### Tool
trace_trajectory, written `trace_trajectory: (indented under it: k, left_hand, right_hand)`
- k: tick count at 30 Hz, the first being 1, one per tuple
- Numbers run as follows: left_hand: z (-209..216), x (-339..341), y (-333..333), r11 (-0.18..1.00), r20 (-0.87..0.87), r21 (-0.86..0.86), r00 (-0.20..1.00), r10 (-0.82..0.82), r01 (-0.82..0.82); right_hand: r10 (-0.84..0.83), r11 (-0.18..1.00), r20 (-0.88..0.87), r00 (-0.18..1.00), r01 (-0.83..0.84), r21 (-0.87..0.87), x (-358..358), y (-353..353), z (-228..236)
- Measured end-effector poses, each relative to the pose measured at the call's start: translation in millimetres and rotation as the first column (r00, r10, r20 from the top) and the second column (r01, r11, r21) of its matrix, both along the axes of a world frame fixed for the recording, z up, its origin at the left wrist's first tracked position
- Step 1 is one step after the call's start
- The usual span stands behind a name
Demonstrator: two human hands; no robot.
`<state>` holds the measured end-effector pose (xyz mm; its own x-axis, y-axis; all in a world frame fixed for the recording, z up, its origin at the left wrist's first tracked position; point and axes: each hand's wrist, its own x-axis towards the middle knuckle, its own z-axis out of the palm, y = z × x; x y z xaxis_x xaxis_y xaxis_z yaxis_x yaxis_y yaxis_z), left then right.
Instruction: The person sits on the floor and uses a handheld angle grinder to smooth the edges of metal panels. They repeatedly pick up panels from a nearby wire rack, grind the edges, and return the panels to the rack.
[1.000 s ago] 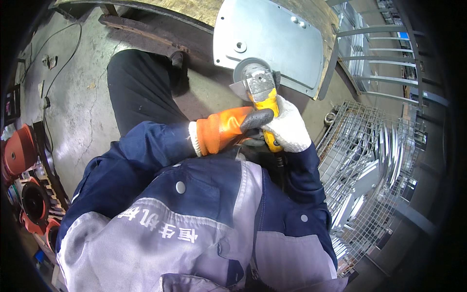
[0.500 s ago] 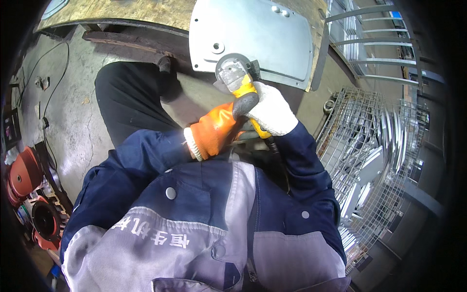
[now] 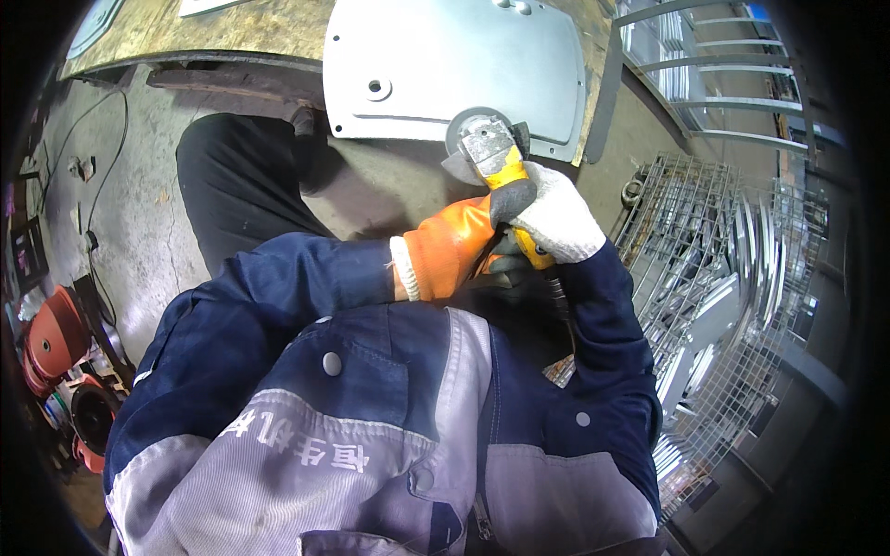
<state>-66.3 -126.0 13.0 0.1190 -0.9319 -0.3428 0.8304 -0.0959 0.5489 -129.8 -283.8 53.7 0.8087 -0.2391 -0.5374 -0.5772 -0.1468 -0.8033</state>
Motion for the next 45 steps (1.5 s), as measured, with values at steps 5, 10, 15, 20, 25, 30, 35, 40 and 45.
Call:
trace_trajectory:
  k: [5,10,15,20,25,30,35,40,45]
  left_hand:
    - [2.9,-10.0,-34.7,0.983,-0.280,0.151,0.959,-0.055,0.101]
    - [3.3,-25.5,-71.7,0.980,-0.268,0.048,0.948,-0.174,0.194]
    - [7.2,-47.0,-111.7,0.948,-0.319,0.104,0.913,-0.254,0.300]
    - [-6.6,-45.7,-55.2,0.991,0.477,-0.121,0.879,0.006,0.059]
    - [-43.5,-6.2,46.1,0.938,0.906,-0.340,0.293,0.306,0.071]
    - [-25.1,9.5,90.3,0.958,-0.049,-0.097,0.963,0.265,-0.268]
    - [-16.6,18.0,93.3,0.978,-0.382,0.098,0.900,0.208,-0.184]
    - [-37.8,6.7,73.6,0.989,-0.329,0.060,0.933,0.146,-0.134]
    - [-41.1,-5.6,49.2,0.996,0.103,0.020,0.991,0.083,-0.086]
  right_hand:
    - [-0.054,0.999,0.001,0.999,0.054,-0.007,-18.5,-26.9,1.7]
    - [-0.149,0.983,-0.067,0.987,0.140,-0.114,-48.6,-57.9,-1.9]
    - [-0.349,0.935,0.014,0.937,0.349,-0.060,-80.6,-67.2,5.6]
    - [-0.404,0.915,0.095,0.910,0.398,0.068,-82.9,-19.3,-2.7]
    - [-0.016,0.998,0.210,0.978,0.004,0.058,-26.0,51.3,-30.7]
    - [0.138,0.990,0.314,0.939,-0.119,-0.078,31.1,103.7,-58.3]
    - [0.122,0.987,0.346,0.930,-0.076,-0.143,30.1,112.6,-69.9]
    - [0.138,0.958,0.255,0.957,-0.063,-0.280,9.5,90.4,-72.9]
    - [0.018,0.967,0.246,0.969,0.046,-0.252,-9.3,71.4,-73.8]
